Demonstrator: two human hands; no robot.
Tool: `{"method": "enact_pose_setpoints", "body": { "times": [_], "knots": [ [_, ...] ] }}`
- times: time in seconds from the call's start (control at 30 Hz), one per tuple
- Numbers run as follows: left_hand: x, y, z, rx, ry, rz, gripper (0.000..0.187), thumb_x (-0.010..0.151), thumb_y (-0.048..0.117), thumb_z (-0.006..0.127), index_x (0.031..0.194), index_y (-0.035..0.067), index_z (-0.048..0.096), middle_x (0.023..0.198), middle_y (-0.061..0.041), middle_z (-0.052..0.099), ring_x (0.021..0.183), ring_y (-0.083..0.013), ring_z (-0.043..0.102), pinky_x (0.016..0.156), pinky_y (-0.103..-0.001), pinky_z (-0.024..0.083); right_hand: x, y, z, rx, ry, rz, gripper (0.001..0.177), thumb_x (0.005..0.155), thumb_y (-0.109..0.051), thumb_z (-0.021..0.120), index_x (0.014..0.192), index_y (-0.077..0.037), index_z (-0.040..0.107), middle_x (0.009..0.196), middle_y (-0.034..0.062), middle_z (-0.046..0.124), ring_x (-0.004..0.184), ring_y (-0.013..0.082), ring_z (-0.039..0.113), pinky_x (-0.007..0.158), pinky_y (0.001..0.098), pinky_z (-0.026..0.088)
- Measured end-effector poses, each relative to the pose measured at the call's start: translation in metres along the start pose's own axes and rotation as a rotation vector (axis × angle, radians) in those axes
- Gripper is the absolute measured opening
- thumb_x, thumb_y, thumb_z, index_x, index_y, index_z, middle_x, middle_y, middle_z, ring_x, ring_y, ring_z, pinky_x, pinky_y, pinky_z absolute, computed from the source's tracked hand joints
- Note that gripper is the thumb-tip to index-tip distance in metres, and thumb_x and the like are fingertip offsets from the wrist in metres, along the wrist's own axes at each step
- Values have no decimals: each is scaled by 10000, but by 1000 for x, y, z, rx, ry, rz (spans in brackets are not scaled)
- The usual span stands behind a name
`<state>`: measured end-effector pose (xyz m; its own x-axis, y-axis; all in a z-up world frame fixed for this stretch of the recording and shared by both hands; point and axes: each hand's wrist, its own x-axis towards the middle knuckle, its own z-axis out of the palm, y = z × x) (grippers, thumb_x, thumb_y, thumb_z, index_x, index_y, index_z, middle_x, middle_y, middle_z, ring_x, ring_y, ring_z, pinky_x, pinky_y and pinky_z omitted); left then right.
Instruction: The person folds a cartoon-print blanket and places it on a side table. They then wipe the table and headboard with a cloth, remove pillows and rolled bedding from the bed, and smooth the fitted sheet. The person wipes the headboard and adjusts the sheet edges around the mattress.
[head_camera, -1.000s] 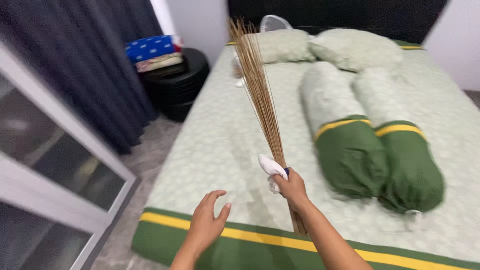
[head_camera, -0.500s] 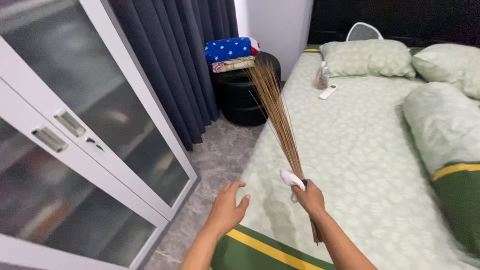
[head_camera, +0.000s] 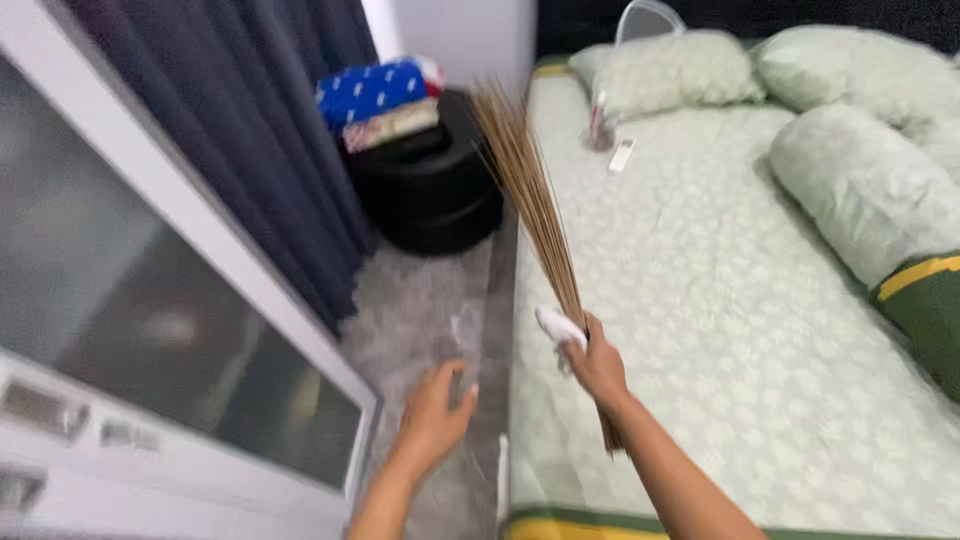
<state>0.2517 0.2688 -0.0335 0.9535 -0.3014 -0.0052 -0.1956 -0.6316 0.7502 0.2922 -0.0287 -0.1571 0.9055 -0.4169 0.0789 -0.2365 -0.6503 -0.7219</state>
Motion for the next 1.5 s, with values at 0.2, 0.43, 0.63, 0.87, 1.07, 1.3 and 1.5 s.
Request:
{"method": "enact_pose_setpoints", "body": {
  "times": [0.2, 0.43, 0.63, 0.87, 1.07, 1.3, 1.5],
  "knots": [
    [68, -43, -62, -15, -54, 97, 403, 903, 277, 664, 1260, 95, 622, 1305, -123, 655, 1247, -323, 604, 1032, -419, 470, 6, -25, 30, 2, 144, 53, 821, 920, -281, 585, 1623, -203, 168, 1092, 234, 704, 950, 405, 694, 813, 498, 546],
    [158, -46, -18, -18, -307, 230, 406, 915, 275, 664, 1276, 94, 615, 1313, -136, 641, 1249, -342, 586, 1023, -422, 462, 58, 7, 34, -129, 173, 424, 796, 964, -316, 538, 1655, -329, 143, 1020, 228, 682, 931, 400, 683, 849, 508, 539],
    [267, -42, 33, -68, -447, 340, 409, 899, 255, 677, 1262, 77, 616, 1290, -148, 650, 1227, -351, 601, 1012, -417, 481, 135, 68, 52, -149, 243, 587, 734, 962, -338, 542, 1609, -450, 213, 1012, 214, 640, 916, 399, 686, 849, 516, 546],
    [437, -19, 91, 21, -627, 244, 417, 904, 268, 663, 1277, 94, 599, 1314, -120, 640, 1174, -332, 641, 1007, -401, 496, 257, 138, 71, -129, 311, 815, 668, 973, -347, 545, 1590, -466, 317, 1073, 221, 614, 961, 401, 671, 892, 508, 536],
    [556, -13, 115, -61, -582, 276, 392, 912, 249, 669, 1261, 80, 613, 1321, -136, 647, 1248, -324, 608, 1031, -406, 484, 347, 162, 72, -488, 556, 639, 457, 887, -303, 635, 1341, -356, 638, 1179, 232, 642, 1038, 398, 649, 878, 513, 527],
    [668, -41, 65, -91, -533, 159, 393, 924, 259, 657, 1279, 98, 607, 1356, -113, 627, 1287, -308, 576, 1043, -415, 465, 485, 47, 95, 593, 322, 521, 335, 1011, -162, 519, 1301, -58, 650, 1076, 98, 715, 967, 220, 646, 807, 370, 541],
    [784, -120, 6, -104, -359, 157, 394, 910, 260, 690, 1262, 95, 626, 1327, -133, 651, 1274, -323, 583, 1053, -411, 447, 629, -74, 166, 1151, 48, 601, 435, 951, -109, 481, 1377, -124, 570, 1132, 67, 680, 957, 208, 672, 800, 416, 581]
  ]
}}
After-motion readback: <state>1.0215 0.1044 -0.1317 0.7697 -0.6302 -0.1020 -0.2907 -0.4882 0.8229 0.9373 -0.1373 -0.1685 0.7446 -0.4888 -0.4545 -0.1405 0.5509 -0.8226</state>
